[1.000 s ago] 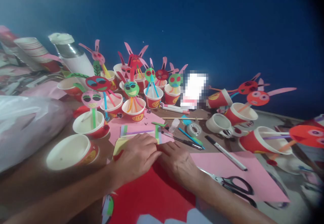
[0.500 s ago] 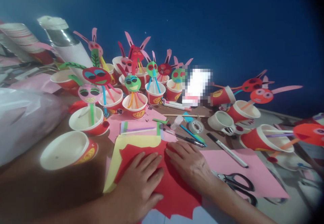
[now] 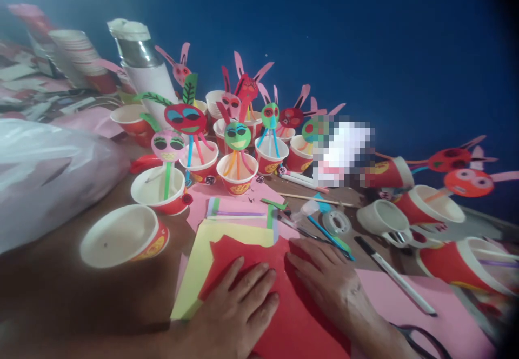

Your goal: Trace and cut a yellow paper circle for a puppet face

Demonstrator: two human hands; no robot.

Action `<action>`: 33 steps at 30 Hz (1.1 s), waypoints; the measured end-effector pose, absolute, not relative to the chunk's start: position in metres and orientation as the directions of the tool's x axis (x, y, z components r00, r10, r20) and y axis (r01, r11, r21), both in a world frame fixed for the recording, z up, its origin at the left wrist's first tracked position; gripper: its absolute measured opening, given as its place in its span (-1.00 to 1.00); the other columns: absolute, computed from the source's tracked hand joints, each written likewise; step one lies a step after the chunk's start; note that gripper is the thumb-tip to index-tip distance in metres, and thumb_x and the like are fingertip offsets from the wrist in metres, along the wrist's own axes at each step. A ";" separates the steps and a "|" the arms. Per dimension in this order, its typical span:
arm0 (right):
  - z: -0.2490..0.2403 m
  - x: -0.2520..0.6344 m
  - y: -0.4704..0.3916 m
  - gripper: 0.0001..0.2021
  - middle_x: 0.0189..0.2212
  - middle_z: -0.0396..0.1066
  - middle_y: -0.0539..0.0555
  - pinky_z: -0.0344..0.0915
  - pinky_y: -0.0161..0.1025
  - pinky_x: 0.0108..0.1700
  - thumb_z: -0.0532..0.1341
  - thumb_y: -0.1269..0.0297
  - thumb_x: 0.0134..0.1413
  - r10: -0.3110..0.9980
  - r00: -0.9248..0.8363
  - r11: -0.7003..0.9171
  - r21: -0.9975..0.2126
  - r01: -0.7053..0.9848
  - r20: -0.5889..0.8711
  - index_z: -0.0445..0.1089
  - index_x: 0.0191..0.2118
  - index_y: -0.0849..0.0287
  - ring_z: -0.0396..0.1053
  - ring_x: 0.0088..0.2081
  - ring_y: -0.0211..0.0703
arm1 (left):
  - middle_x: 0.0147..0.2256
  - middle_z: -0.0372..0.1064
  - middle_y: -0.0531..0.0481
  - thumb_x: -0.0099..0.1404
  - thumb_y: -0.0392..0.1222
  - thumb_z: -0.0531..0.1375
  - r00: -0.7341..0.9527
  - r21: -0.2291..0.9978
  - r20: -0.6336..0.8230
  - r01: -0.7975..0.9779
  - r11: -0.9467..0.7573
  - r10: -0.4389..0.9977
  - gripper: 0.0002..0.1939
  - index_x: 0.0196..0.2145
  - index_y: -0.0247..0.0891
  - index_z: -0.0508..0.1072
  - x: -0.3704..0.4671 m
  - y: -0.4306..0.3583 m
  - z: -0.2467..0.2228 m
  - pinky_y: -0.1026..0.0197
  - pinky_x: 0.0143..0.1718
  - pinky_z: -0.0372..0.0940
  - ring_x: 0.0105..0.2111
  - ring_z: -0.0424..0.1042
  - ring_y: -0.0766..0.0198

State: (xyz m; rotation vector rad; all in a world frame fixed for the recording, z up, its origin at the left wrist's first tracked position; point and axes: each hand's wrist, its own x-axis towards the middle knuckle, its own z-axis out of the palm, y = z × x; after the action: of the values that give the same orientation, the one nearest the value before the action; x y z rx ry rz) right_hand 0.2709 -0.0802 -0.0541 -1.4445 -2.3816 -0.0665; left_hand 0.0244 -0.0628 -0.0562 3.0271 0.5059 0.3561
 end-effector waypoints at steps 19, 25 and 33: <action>-0.058 0.272 -0.078 -0.74 -0.10 0.43 0.15 0.31 -0.08 -0.11 0.06 0.47 0.13 0.797 -0.460 0.534 -0.100 0.840 0.391 0.44 -0.15 0.11 0.33 -0.06 -0.01 | 0.16 0.15 -0.11 0.25 0.09 0.04 0.877 0.305 0.023 0.451 -0.839 0.480 -0.48 0.10 -0.18 0.21 0.026 -0.049 -0.028 -0.03 0.10 -0.02 0.11 0.12 0.02; -0.053 0.270 -0.078 -0.75 -0.12 0.43 0.17 0.34 -0.10 -0.14 0.05 0.44 0.16 0.798 -0.476 0.544 -0.100 0.833 0.369 0.44 -0.15 0.12 0.35 -0.08 -0.03 | 0.13 0.16 -0.12 0.24 0.06 0.04 0.858 0.358 0.014 0.475 -0.804 0.513 -0.47 0.11 -0.21 0.19 0.026 -0.053 -0.018 -0.11 0.09 -0.03 0.08 0.12 -0.01; -0.055 0.269 -0.080 -0.76 -0.09 0.41 0.13 0.32 -0.11 -0.09 0.09 0.46 0.13 0.817 -0.443 0.519 -0.135 0.844 0.370 0.41 -0.14 0.11 0.32 -0.05 -0.06 | 0.12 0.20 -0.11 0.18 0.16 0.08 0.881 0.228 0.064 0.445 -0.866 0.469 -0.44 0.05 -0.18 0.24 0.024 -0.046 -0.035 -0.07 0.03 0.07 0.06 0.17 -0.01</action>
State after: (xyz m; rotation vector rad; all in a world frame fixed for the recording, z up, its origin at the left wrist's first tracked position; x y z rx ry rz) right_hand 0.2691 -0.0798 -0.0551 -1.3689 -2.3743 -0.0965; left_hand 0.0239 -0.0462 -0.0348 2.8440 0.6996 0.1729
